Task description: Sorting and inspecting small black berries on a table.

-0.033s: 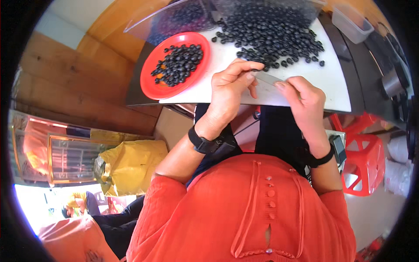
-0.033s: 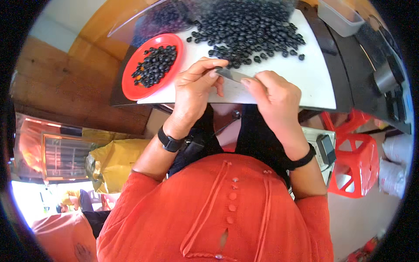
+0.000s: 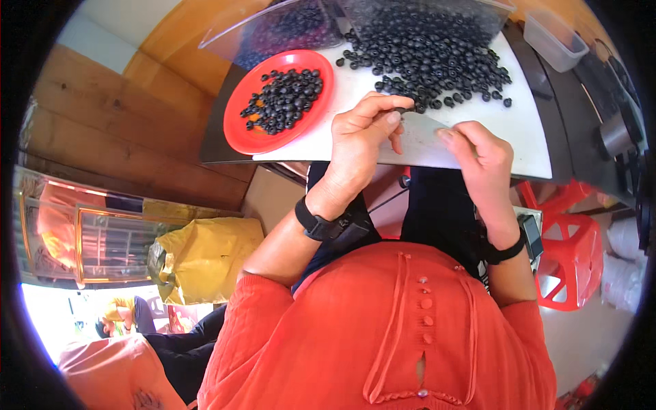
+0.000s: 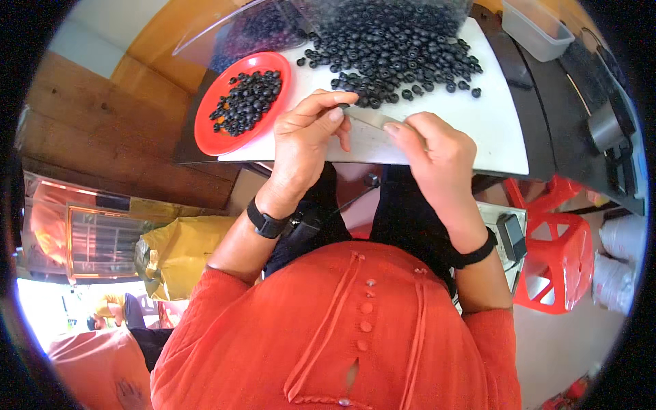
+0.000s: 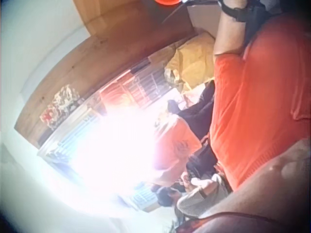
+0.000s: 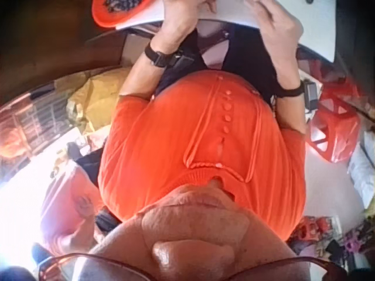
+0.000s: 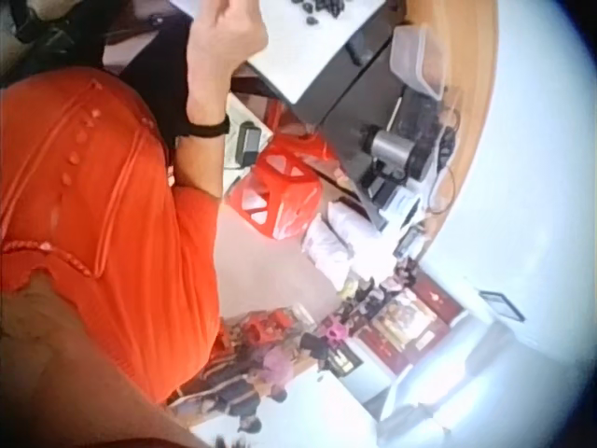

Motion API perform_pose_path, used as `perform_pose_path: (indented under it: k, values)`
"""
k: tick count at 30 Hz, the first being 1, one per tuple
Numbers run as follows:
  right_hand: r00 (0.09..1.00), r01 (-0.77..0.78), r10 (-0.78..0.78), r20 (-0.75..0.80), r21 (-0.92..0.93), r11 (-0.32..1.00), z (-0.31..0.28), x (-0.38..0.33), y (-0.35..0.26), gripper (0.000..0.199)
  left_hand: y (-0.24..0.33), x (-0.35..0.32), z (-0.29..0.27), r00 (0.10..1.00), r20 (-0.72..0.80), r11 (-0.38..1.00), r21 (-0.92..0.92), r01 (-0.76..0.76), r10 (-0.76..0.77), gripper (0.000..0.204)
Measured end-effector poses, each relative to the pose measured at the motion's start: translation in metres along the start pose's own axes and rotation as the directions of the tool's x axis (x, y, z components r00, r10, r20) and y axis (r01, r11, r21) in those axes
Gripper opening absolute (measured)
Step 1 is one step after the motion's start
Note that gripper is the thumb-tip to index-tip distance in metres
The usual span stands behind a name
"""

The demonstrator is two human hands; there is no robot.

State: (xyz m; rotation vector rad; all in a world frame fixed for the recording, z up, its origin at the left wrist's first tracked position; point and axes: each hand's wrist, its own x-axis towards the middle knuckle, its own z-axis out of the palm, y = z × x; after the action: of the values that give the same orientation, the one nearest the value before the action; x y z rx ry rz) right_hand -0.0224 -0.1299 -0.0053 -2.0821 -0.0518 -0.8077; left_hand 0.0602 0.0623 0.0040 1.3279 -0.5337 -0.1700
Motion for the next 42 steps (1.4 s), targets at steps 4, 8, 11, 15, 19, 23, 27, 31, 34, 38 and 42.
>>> perform_pose_path:
  k: [4, 8, 11, 15, 19, 23, 27, 31, 34, 38, 42]
  values:
    - [0.991, -0.131, 0.126, 0.038, 0.231, 0.964, -0.01, 0.005, -0.005, 0.023, 0.033, 0.01, -0.035, 0.96, -0.224, 0.962, 0.253, -0.107, 0.166, 0.025]
    - [0.98, -0.196, 0.196, 0.036, 0.352, 0.915, -0.015, 0.005, 0.001, 0.023, 0.065, 0.028, -0.098, 0.906, -0.215, 0.682, 0.724, -0.102, 0.364, 0.027]
    - [0.968, -0.23, 0.249, 0.024, 0.474, 0.85, -0.017, 0.009, 0.001, 0.024, 0.057, 0.034, -0.103, 0.832, 0.097, 0.208, 0.947, -0.247, 0.547, 0.023]
    - [0.969, -0.22, 0.247, 0.011, 0.498, 0.839, -0.015, 0.007, 0.004, 0.023, 0.029, 0.038, -0.047, 0.956, 0.097, 0.545, 0.803, -0.24, 0.278, 0.016]
    - [0.975, -0.203, 0.222, 0.022, 0.505, 0.839, -0.013, 0.007, 0.001, 0.02, 0.004, 0.058, -0.034, 0.964, 0.131, 0.43, 0.875, -0.221, 0.23, 0.018]
    - [0.982, -0.169, 0.191, 0.002, 0.472, 0.865, -0.011, 0.006, 0.007, 0.02, -0.004, 0.069, -0.032, 0.967, 0.181, 0.312, 0.922, -0.23, 0.178, 0.02]
    - [0.985, -0.154, 0.171, -0.001, 0.434, 0.888, -0.011, 0.007, 0.006, 0.021, -0.007, 0.072, -0.028, 0.961, 0.205, 0.25, 0.936, -0.247, 0.184, 0.018]
    - [0.989, -0.146, 0.15, 0.019, 0.368, 0.918, -0.011, 0.008, 0.002, 0.022, -0.013, 0.076, -0.031, 0.952, 0.209, 0.207, 0.944, -0.256, 0.221, 0.015]
    - [0.989, -0.135, 0.145, 0.0, 0.368, 0.92, -0.009, 0.007, 0.003, 0.022, -0.008, 0.067, -0.034, 0.955, 0.207, 0.239, 0.937, -0.257, 0.213, 0.014]
    - [0.986, -0.128, 0.16, -0.041, 0.422, 0.898, -0.01, 0.007, 0.004, 0.021, -0.008, 0.048, -0.039, 0.929, 0.267, 0.204, 0.925, -0.321, 0.255, 0.013]
    - [0.998, -0.061, 0.061, 0.013, 0.409, 0.91, -0.018, 0.016, -0.015, 0.017, -0.003, 0.038, -0.032, 0.908, 0.325, -0.025, 0.943, -0.331, 0.264, 0.01]
